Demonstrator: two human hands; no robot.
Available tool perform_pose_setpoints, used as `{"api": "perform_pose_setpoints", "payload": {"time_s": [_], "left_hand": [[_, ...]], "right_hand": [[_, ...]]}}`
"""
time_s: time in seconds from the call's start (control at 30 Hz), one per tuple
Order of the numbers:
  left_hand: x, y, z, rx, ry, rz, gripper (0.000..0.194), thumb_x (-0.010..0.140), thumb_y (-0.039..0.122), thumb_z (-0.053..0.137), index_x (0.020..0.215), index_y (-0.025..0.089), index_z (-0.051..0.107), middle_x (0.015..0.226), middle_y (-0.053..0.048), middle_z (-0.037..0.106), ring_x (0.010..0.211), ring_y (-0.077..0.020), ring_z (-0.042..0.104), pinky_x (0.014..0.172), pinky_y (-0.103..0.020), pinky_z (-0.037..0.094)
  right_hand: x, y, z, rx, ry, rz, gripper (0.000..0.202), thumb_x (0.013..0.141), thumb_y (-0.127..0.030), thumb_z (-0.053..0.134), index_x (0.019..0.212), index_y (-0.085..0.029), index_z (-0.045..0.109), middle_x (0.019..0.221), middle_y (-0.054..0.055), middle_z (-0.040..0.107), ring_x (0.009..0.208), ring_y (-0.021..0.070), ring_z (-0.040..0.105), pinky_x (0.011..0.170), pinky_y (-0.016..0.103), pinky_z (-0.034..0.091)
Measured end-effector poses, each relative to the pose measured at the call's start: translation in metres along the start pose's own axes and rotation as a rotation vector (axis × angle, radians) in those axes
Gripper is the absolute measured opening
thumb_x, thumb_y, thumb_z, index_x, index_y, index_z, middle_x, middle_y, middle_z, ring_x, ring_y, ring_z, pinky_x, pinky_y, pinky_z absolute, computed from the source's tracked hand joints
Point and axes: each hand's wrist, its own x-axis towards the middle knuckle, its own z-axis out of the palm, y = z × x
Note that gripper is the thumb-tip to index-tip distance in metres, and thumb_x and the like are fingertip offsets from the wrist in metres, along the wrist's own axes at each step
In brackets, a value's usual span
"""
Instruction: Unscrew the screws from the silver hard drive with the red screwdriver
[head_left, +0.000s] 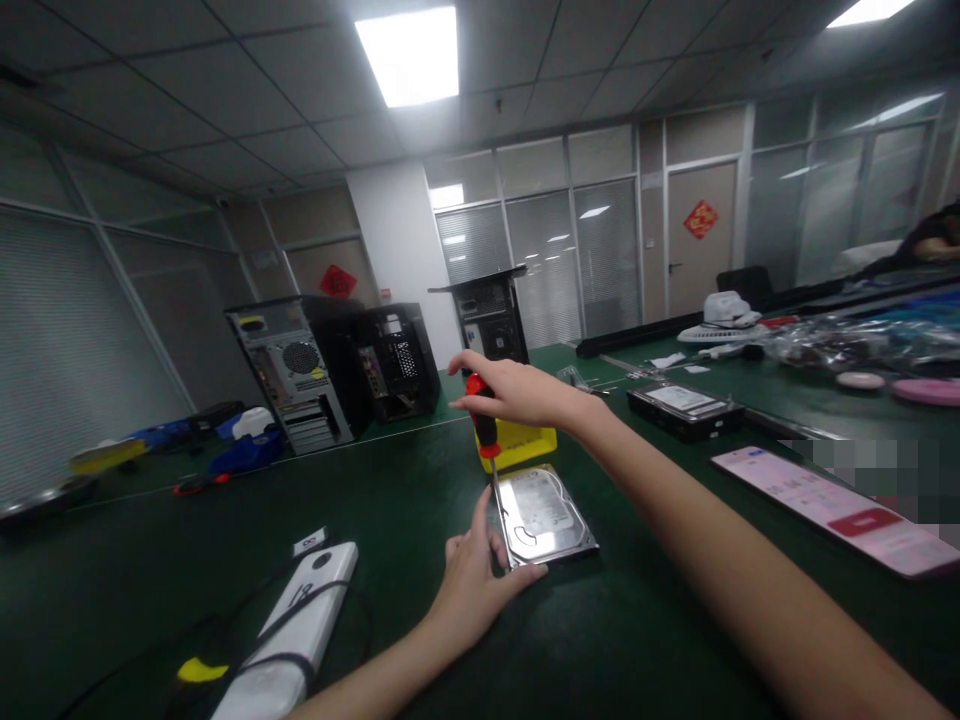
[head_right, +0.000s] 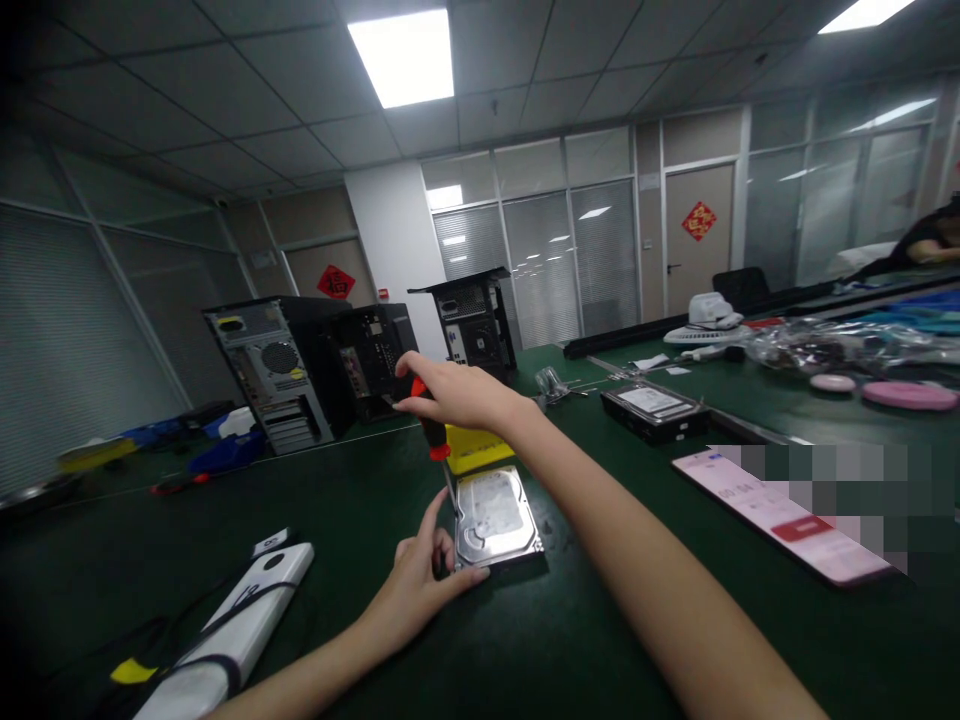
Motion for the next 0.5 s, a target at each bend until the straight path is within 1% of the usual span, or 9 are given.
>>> {"api": "perform_pose_setpoints", "payload": {"time_s": [0.07,0.13,0.2,0.3,0.4,0.5], "left_hand": [[0.001,-0.001,0.001,0.002,0.003,-0.004,0.097,0.073,0.054,0.061,0.143,0.018,0.003,0.080,0.001,0.055,0.084,-0.0216,0.051,0.082,-0.034,0.032],[0.002,-0.002,0.001,0.000,0.006,0.000,0.097,0.073,0.052,0.061,0.143,0.018,0.004,0.078,0.002,0.054,0.081,-0.0209,0.051,0.082,-0.033,0.032],[0.002,-0.001,0.001,-0.004,0.005,0.009,0.097,0.073,0.051,0.062,0.143,0.017,0.004,0.077,0.002,0.054,0.079,-0.0203,0.051,0.082,-0.034,0.033],[0.002,0.001,0.001,-0.001,0.006,0.007,0.099,0.073,0.053,0.061,0.143,0.016,0.002,0.077,0.002,0.054,0.079,-0.0207,0.051,0.083,-0.035,0.033],[0.001,0.003,0.000,0.010,0.001,-0.012,0.100,0.074,0.055,0.059,0.143,0.014,0.000,0.079,0.001,0.053,0.083,-0.0216,0.051,0.085,-0.036,0.031],[0.001,0.002,0.000,0.024,-0.006,-0.002,0.099,0.075,0.056,0.058,0.143,0.014,0.000,0.080,0.001,0.052,0.084,-0.0216,0.051,0.087,-0.037,0.030]], "right_hand": [[0.000,-0.001,0.001,-0.088,0.025,0.005,0.040,0.083,-0.053,0.045,0.108,-0.022,0.051,0.095,0.008,0.062,0.080,0.0212,0.057,0.063,0.029,0.038],[0.001,0.001,0.003,-0.110,0.028,0.016,0.042,0.084,-0.057,0.040,0.099,-0.021,0.053,0.093,0.008,0.063,0.079,0.0217,0.057,0.062,0.029,0.037],[0.001,0.005,0.005,-0.082,0.035,0.043,0.045,0.085,-0.059,0.035,0.102,-0.021,0.052,0.096,0.009,0.063,0.081,0.0221,0.058,0.063,0.030,0.037],[0.002,0.013,0.008,-0.018,0.035,0.089,0.044,0.088,-0.054,0.030,0.109,-0.021,0.048,0.098,0.010,0.063,0.082,0.0219,0.058,0.067,0.032,0.038],[0.003,0.019,0.009,-0.020,0.047,0.134,0.042,0.090,-0.050,0.028,0.108,-0.020,0.049,0.089,0.010,0.064,0.075,0.0206,0.058,0.066,0.031,0.039],[0.003,0.020,0.009,-0.094,0.075,0.151,0.045,0.088,-0.054,0.031,0.109,-0.019,0.049,0.081,0.009,0.062,0.069,0.0202,0.057,0.063,0.031,0.037]]}}
